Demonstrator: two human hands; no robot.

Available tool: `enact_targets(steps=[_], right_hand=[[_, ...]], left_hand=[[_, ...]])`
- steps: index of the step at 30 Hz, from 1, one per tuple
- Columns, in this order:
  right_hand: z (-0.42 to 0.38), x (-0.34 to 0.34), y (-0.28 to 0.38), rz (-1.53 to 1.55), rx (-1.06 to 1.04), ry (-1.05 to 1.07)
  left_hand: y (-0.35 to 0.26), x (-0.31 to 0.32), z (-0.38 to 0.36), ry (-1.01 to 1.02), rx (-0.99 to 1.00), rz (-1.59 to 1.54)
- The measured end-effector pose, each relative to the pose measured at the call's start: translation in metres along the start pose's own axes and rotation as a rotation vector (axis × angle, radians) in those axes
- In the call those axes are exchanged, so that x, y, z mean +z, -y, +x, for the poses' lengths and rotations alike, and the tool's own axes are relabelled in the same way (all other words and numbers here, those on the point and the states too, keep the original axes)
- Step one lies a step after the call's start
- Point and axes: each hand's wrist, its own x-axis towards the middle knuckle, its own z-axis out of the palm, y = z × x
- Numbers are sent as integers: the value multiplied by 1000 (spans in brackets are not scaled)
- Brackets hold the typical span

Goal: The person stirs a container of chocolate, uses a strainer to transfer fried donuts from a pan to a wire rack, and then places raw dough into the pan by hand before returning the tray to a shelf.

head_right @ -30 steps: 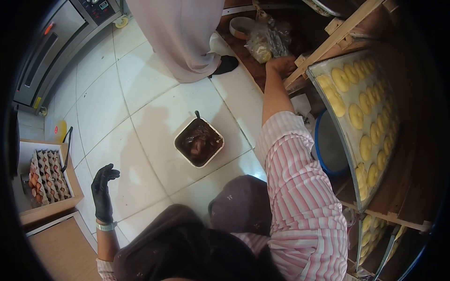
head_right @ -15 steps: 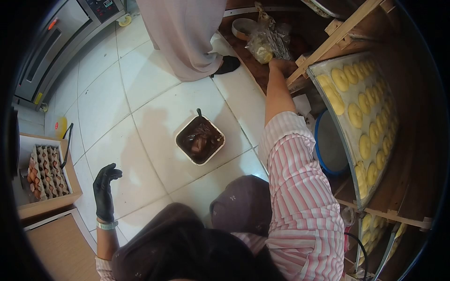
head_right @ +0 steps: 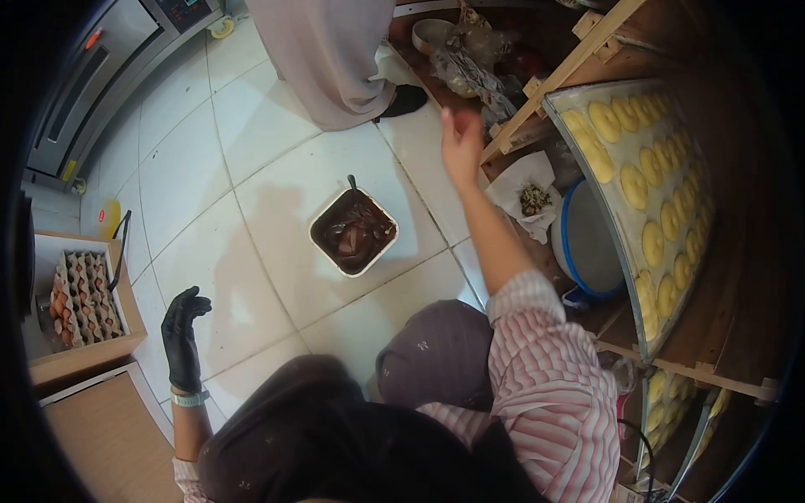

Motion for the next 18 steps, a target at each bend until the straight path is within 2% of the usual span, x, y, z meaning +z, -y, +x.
enact_targets(steps=[1,3,6,7,9,10,11,13,15,18], right_hand=[[-29,-7,-9,113,201,236],[-82,-11,-25,204,552,426],[-102,-14,-71,121,408,407],[-96,-17,-70,111,379,479],[-99,-3,-62,250,237,410],[-94,1,-50,293,233,481],[-90,5,-37,336,231,553],[-71,6,7,350,365,923],[-73,46,6,289,55,891],[-73,75,27,-7,-336,907]], left_hand=[[1,-1,0,4,-4,-8],[1,2,-2,17,-1,-24],[-2,10,0,48,2,94],[-4,13,1,57,-22,85],[-5,23,8,122,-44,17],[-1,30,14,179,-34,-43],[9,37,20,236,-106,-99],[42,55,32,365,-256,-216],[71,77,39,450,-404,-269],[89,117,46,478,-559,-247]])
